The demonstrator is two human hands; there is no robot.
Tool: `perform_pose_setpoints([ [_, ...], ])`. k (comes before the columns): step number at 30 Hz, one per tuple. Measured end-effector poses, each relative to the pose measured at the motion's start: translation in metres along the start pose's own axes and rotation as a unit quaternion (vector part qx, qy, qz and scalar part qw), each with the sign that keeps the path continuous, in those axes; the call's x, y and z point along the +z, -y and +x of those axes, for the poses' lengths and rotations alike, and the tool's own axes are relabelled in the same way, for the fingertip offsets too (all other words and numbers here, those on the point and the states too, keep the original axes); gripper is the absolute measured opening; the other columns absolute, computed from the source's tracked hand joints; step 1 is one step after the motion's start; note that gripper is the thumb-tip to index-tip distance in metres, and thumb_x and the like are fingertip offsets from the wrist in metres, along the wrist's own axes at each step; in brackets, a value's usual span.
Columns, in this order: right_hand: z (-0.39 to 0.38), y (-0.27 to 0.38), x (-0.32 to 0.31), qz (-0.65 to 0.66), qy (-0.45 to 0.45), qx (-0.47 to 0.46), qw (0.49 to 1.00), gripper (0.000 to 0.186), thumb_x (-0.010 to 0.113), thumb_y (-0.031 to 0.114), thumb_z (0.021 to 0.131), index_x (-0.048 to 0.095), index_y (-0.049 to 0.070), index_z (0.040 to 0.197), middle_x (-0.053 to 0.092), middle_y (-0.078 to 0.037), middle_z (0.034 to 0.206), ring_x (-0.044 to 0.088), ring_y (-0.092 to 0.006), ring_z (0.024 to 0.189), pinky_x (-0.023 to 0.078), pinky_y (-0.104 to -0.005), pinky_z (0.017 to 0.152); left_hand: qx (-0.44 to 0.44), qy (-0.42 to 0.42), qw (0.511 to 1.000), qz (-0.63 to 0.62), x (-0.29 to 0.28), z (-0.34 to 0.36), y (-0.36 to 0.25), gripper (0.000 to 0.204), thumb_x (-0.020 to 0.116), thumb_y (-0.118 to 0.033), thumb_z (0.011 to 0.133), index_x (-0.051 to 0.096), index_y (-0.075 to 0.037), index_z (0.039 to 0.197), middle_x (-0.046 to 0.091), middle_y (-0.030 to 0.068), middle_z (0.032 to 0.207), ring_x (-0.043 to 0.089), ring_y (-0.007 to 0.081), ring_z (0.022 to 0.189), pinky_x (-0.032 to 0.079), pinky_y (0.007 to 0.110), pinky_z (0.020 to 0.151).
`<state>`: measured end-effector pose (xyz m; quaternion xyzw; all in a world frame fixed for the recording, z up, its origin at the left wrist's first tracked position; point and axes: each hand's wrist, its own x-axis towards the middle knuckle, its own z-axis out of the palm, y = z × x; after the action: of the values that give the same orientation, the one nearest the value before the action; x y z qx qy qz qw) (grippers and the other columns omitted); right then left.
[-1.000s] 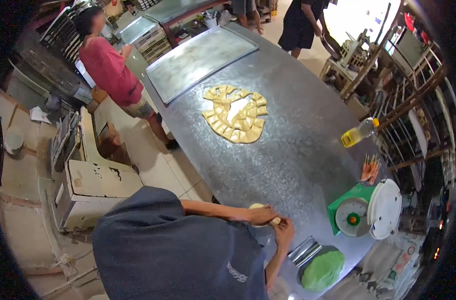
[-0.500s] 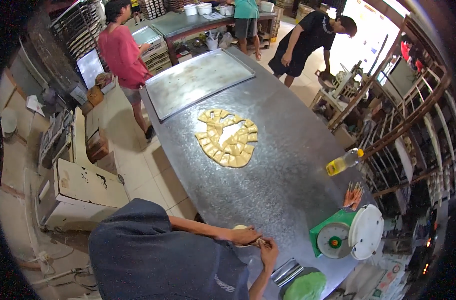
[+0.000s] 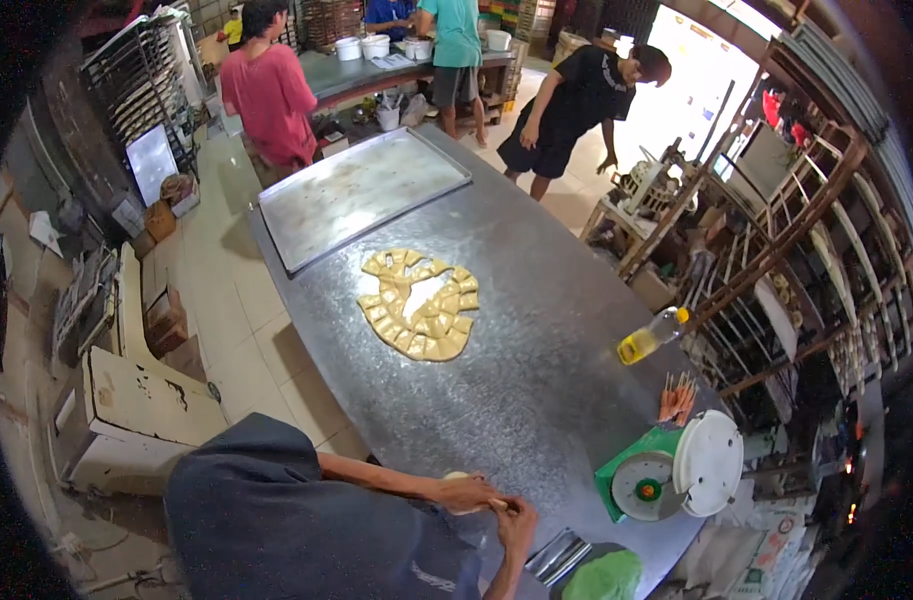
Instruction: Shaping and rolling individual portions of dough on a metal workbench.
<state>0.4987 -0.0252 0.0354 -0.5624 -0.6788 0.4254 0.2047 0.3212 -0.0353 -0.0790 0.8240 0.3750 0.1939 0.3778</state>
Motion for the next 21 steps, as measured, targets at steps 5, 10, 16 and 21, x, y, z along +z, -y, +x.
perform_pose_setpoints([
  [5,-0.002,0.094,-0.04,0.389,0.048,-0.043,0.919,0.022,0.082,0.008,0.081,0.066,0.003,0.095,0.069,-0.005,0.087,0.064,-0.0149,0.077,0.052,-0.0295,0.072,-0.065,0.056,0.991,0.102,-0.001,0.001,0.002,0.041,0.062,-0.036,0.093,0.06,-0.01,0.125,0.062,0.0186,0.12,0.058,0.0351,0.116,0.043,0.054,0.094],
  [10,0.005,0.18,-0.109,0.344,-0.163,-0.222,0.898,0.068,0.081,0.002,0.083,0.042,0.003,0.14,0.059,-0.013,0.127,0.061,-0.0215,0.111,0.05,-0.0308,0.096,-0.044,-0.076,0.996,0.021,-0.011,-0.013,0.008,0.066,0.075,-0.054,0.082,0.057,-0.011,0.13,0.056,0.0167,0.121,0.052,0.0376,0.115,0.041,0.053,0.099],
  [16,0.022,0.182,-0.135,0.181,-0.544,-0.405,0.713,0.037,0.075,0.024,0.093,0.054,0.0,0.112,0.064,-0.013,0.099,0.064,-0.021,0.086,0.053,-0.0318,0.076,-0.03,-0.053,0.998,0.014,-0.021,-0.038,0.014,0.077,0.079,-0.059,0.076,0.057,-0.011,0.132,0.052,0.0144,0.124,0.046,0.0369,0.121,0.038,0.052,0.103],
  [21,0.117,0.086,-0.037,-0.246,-0.406,-0.092,0.875,0.03,0.067,0.016,0.091,0.059,0.001,0.116,0.061,-0.019,0.11,0.06,-0.0325,0.104,0.047,-0.0434,0.089,-0.042,-0.056,0.998,0.007,-0.023,-0.04,0.017,0.072,0.079,-0.057,0.078,0.059,-0.01,0.129,0.053,0.0143,0.124,0.046,0.0369,0.121,0.037,0.052,0.104],
])
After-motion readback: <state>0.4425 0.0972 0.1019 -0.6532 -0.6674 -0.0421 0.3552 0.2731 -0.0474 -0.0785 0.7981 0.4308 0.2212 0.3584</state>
